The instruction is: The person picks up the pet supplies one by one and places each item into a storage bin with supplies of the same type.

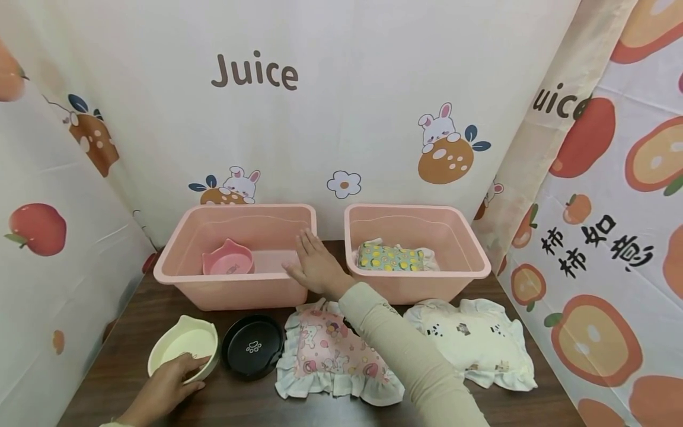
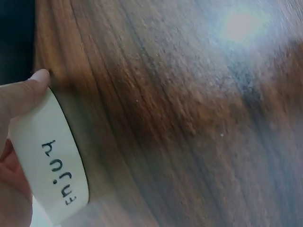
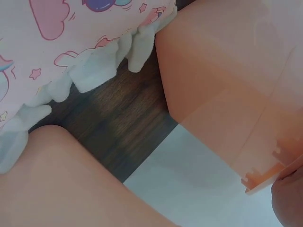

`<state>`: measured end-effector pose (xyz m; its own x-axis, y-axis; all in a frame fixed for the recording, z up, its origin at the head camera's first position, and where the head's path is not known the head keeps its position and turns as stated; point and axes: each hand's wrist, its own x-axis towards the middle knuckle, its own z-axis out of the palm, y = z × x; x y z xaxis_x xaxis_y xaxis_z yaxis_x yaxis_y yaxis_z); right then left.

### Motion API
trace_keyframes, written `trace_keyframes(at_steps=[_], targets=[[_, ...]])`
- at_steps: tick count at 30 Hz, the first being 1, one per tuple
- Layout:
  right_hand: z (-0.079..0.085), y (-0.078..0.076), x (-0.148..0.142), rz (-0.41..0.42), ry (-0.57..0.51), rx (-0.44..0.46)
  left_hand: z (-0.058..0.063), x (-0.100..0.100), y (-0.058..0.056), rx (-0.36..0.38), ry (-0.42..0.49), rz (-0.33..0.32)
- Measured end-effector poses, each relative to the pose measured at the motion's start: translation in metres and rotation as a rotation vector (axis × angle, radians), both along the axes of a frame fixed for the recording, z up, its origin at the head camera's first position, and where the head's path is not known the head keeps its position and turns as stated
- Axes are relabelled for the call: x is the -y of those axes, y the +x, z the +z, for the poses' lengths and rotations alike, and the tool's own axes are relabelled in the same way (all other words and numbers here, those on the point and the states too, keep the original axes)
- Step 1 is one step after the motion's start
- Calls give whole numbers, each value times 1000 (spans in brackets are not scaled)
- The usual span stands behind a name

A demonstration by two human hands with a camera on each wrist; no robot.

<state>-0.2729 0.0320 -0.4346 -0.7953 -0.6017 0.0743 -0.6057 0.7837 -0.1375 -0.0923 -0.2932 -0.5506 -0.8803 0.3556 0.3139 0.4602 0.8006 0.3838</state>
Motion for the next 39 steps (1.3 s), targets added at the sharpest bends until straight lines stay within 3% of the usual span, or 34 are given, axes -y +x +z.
trace_keyframes(at_steps=[6, 11, 16, 20, 26, 33, 36, 39], targets=[[0, 1, 1, -8, -2, 1, 1, 6, 1, 28, -11, -33], [2, 2, 1, -12, 0, 6, -2, 7, 2, -13, -13, 22], [4, 2, 2, 2, -1, 0, -2, 9, 6, -89, 83, 13], [4, 2, 2, 0, -8, -7, 3, 10, 7, -114, 104, 49], [4, 2, 0, -1, -16, 5, 12, 7, 9, -50, 133, 152], [4, 1, 0, -10, -4, -1, 25, 0, 15, 31, 297, 187], [4, 1, 0, -10, -8, 0, 35, -1, 19, 133, 292, 246], [3, 1, 0, -8, -18, 10, 47, 1, 21, 320, 263, 320]])
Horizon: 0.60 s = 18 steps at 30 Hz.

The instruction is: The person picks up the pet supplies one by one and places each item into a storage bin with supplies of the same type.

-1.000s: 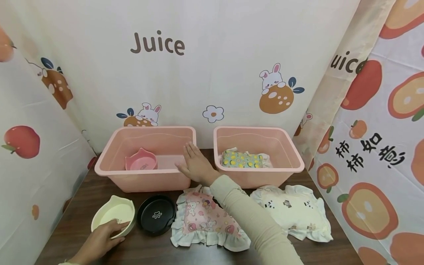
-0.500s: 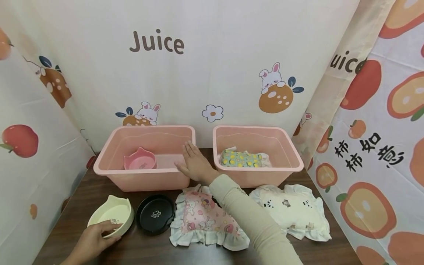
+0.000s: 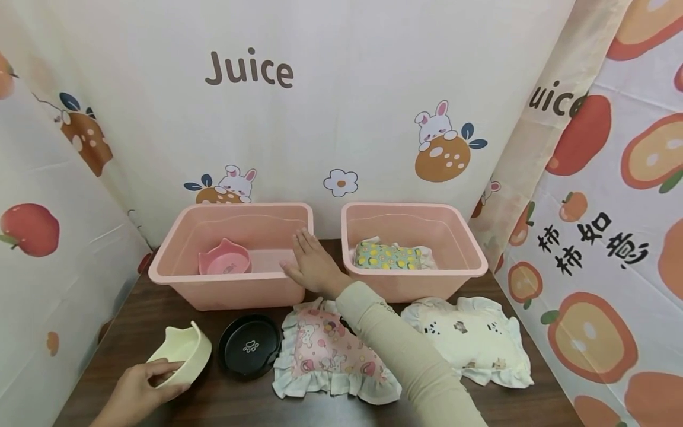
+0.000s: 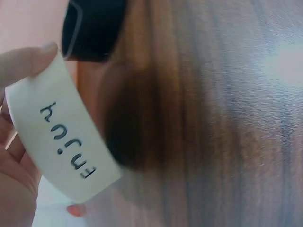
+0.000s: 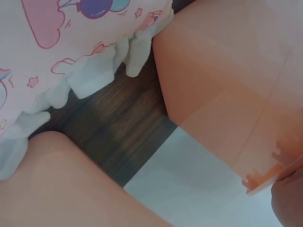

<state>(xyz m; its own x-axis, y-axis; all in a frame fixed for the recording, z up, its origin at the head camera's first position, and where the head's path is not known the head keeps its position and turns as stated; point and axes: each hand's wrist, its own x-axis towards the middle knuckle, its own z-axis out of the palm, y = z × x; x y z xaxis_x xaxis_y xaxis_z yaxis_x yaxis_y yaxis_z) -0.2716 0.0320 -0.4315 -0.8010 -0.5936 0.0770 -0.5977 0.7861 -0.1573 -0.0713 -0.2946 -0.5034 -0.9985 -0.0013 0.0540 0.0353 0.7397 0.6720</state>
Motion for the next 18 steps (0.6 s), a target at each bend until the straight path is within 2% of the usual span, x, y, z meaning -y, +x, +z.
trace_keyframes(at_steps=[2, 4, 6, 9, 12, 15, 18], targets=[[0, 0, 0, 1, -1, 5, 9, 4, 1, 137, 17, 23], [0, 0, 1, 0, -1, 7, 16, 8, 2, 243, 54, 30], [-1, 1, 2, -1, 4, 3, 23, 13, 3, 307, 95, 20], [-1, 1, 2, -1, 6, -1, 33, 19, 5, 352, 128, -11], [-2, 1, 2, 3, 5, -5, 42, 24, 7, 341, 132, -44], [-2, 0, 2, 6, -5, -4, 49, 27, 8, 248, 136, -77], [-3, -1, 2, 3, -7, -16, 55, 27, 9, 103, 142, -128]])
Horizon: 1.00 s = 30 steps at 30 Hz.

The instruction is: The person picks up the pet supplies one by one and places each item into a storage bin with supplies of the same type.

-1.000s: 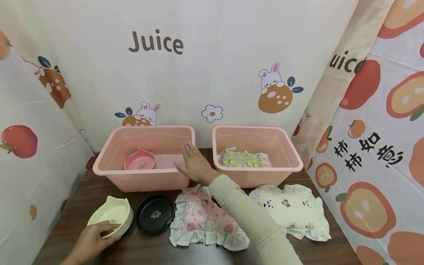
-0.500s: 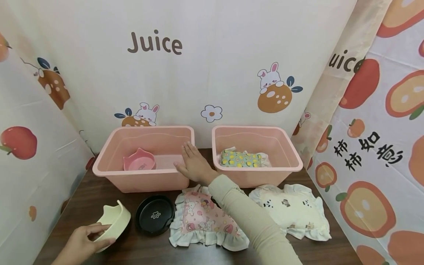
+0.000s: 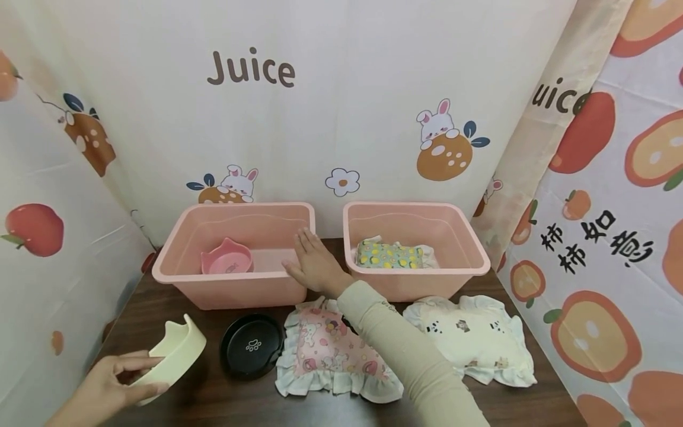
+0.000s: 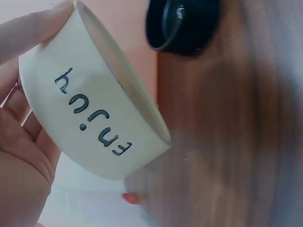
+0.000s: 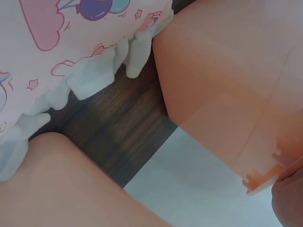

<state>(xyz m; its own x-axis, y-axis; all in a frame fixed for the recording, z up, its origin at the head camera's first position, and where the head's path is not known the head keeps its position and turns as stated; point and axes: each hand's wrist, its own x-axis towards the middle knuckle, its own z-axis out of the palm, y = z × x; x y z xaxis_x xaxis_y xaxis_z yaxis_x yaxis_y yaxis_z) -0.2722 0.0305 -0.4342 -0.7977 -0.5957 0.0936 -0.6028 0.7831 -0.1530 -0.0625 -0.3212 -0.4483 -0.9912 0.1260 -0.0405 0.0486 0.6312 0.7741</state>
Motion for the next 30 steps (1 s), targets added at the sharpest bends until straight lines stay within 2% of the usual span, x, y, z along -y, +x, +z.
trace_keyframes(at_steps=[13, 17, 24, 30], targets=[[1, 1, 0, -32, 18, -22, 43, -17, -9, -363, 110, -113], [1, 1, 0, -59, 31, -30, 57, -20, -18, -409, 99, -123], [3, 2, 0, -112, -1, -22, 77, -28, -39, -422, 15, -59], [2, 6, 2, -133, -7, 16, 89, -40, -56, -450, -34, -69]])
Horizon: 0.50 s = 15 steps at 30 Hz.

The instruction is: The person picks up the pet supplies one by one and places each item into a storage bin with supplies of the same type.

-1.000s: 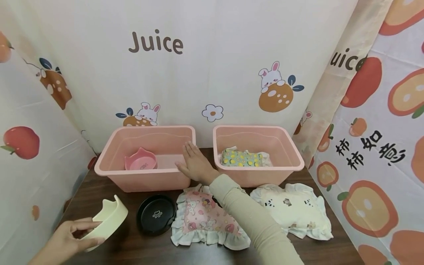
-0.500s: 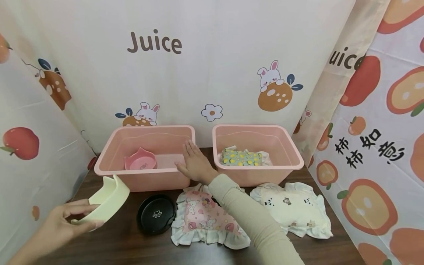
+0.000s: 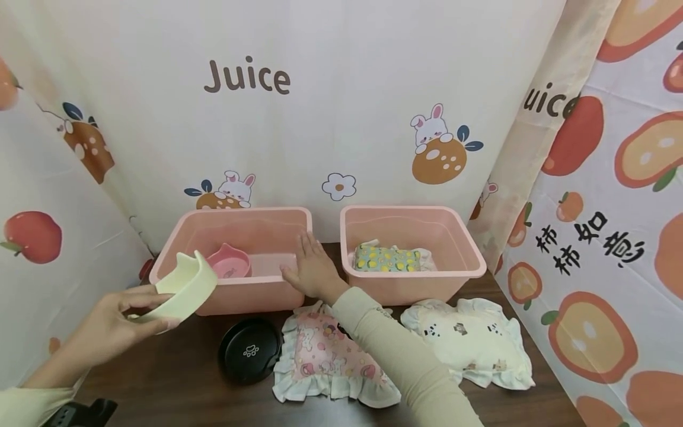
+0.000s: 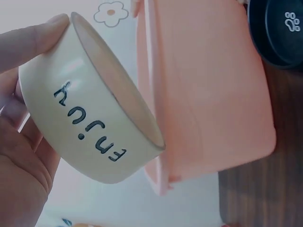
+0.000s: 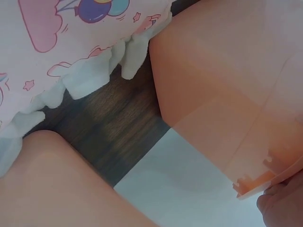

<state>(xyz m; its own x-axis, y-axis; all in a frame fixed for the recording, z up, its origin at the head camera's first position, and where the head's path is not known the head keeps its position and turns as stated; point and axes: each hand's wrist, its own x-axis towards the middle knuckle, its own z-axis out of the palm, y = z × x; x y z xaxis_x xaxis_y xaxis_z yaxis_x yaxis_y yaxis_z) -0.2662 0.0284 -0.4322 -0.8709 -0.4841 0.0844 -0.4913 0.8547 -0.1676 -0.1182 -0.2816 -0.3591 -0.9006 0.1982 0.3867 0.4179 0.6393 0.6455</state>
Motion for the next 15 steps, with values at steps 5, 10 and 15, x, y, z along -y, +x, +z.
trace_keyframes(at_steps=[5, 10, 15], targets=[[-3, 2, 2, -9, 5, -14, 7, -11, -17, -38, -5, -5], [-4, 2, 1, -19, 3, -17, 18, -24, -33, -36, -53, -2], [-4, 2, 0, -24, -15, -13, 30, -38, -47, -32, -81, -5]])
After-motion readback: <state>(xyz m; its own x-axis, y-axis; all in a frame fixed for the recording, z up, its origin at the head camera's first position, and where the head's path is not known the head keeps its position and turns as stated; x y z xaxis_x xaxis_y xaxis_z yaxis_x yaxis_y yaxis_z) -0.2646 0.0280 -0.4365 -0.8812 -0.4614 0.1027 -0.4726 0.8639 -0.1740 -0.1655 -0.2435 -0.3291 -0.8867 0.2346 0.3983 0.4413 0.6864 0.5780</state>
